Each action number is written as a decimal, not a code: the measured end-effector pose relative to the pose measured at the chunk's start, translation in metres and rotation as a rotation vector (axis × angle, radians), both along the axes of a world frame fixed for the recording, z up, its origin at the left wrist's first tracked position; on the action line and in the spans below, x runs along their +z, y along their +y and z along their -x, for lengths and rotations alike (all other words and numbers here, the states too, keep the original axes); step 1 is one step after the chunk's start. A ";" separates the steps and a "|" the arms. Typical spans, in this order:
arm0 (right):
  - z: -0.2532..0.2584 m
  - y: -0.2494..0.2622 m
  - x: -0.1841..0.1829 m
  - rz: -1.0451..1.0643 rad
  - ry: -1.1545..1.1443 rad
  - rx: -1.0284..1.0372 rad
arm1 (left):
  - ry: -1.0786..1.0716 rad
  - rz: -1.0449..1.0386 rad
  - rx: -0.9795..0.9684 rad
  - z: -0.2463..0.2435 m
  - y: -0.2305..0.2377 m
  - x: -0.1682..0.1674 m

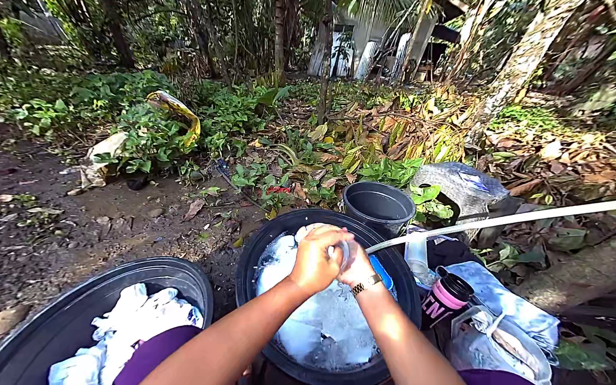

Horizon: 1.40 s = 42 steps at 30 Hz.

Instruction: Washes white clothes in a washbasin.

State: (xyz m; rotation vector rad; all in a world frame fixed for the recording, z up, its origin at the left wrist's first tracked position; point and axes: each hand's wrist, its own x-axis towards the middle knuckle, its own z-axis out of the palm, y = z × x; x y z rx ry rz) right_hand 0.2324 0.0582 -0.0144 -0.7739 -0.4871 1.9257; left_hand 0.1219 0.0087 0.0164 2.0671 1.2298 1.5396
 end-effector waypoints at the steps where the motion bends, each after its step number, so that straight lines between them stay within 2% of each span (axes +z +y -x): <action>1: -0.001 0.001 0.004 -0.024 -0.042 0.075 | 0.071 -0.118 -0.037 -0.002 -0.002 -0.005; 3: -0.003 0.007 0.011 -0.082 -0.189 0.181 | 0.217 -0.304 -0.113 -0.007 -0.007 -0.015; 6: -0.008 0.013 0.014 -0.029 -0.392 0.393 | 0.437 -0.439 -0.193 -0.022 -0.023 -0.027; 9: -0.014 0.005 0.016 -0.312 -0.871 0.729 | 0.618 -0.466 -0.258 -0.033 -0.040 -0.046; 11: -0.011 0.001 -0.005 -0.444 -0.986 0.866 | 0.724 -0.421 -0.354 -0.036 -0.045 -0.063; 16: 0.005 -0.017 -0.033 -0.525 -1.255 1.067 | 1.011 -0.138 -0.552 -0.044 -0.056 -0.093; 19: 0.014 -0.028 -0.046 -0.609 -1.427 1.146 | 1.189 0.321 -0.685 -0.052 -0.062 -0.083; 21: 0.021 -0.037 -0.050 -0.688 -1.532 1.214 | 1.236 0.538 -0.722 -0.057 -0.068 -0.079; 24: 0.026 -0.041 -0.063 -0.675 -1.550 1.249 | 1.292 0.595 -0.774 -0.056 -0.069 -0.088; 27: 0.018 -0.025 -0.064 -0.437 -1.228 1.000 | 1.217 0.319 -0.787 -0.041 -0.051 -0.091; 29: 0.011 -0.010 -0.046 -0.280 -0.945 0.774 | 1.014 0.102 -0.728 -0.025 -0.034 -0.079; 31: 0.005 0.003 -0.026 -0.191 -0.753 0.585 | 0.784 -0.073 -0.621 -0.005 -0.019 -0.059; 32: 0.003 0.008 -0.024 -0.161 -0.671 0.498 | 0.697 -0.111 -0.548 0.006 -0.012 -0.045; 34: -0.002 0.015 -0.032 -0.112 -0.626 0.415 | 0.612 -0.039 -0.398 0.037 -0.003 -0.007; 37: -0.014 0.025 -0.068 -0.126 -0.893 0.518 | 0.666 0.200 -0.144 0.107 0.002 0.032; 39: -0.025 0.028 -0.101 -0.115 -1.121 0.665 | 0.730 0.353 0.076 0.160 -0.002 0.038; 42: -0.041 0.027 -0.153 -0.157 -1.461 0.931 | 0.851 0.838 0.477 0.228 -0.010 0.030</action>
